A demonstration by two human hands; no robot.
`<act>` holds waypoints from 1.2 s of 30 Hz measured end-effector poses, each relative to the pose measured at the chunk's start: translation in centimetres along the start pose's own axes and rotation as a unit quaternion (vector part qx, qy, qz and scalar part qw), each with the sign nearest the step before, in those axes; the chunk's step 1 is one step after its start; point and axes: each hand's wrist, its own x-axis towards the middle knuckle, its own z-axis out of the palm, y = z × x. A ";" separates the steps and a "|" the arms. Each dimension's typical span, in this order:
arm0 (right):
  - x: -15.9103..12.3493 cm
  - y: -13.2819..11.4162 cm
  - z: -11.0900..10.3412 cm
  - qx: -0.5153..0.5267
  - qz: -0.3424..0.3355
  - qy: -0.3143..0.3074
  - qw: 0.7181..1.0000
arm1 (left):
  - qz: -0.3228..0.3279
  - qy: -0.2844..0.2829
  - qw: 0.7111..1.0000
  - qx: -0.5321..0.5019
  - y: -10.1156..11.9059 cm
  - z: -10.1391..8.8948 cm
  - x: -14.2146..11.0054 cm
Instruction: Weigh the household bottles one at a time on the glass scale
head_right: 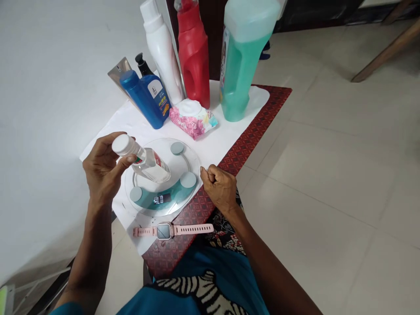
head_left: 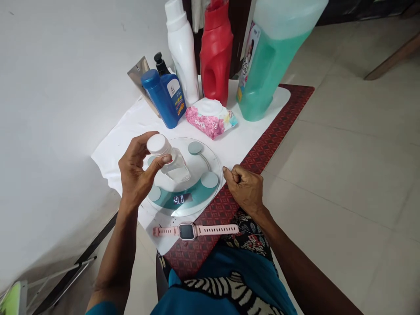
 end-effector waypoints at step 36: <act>-0.1 -0.4 -0.5 -0.002 0.008 -0.007 1.000 | -0.142 0.175 0.966 0.129 -9.0 -2.8 -0.9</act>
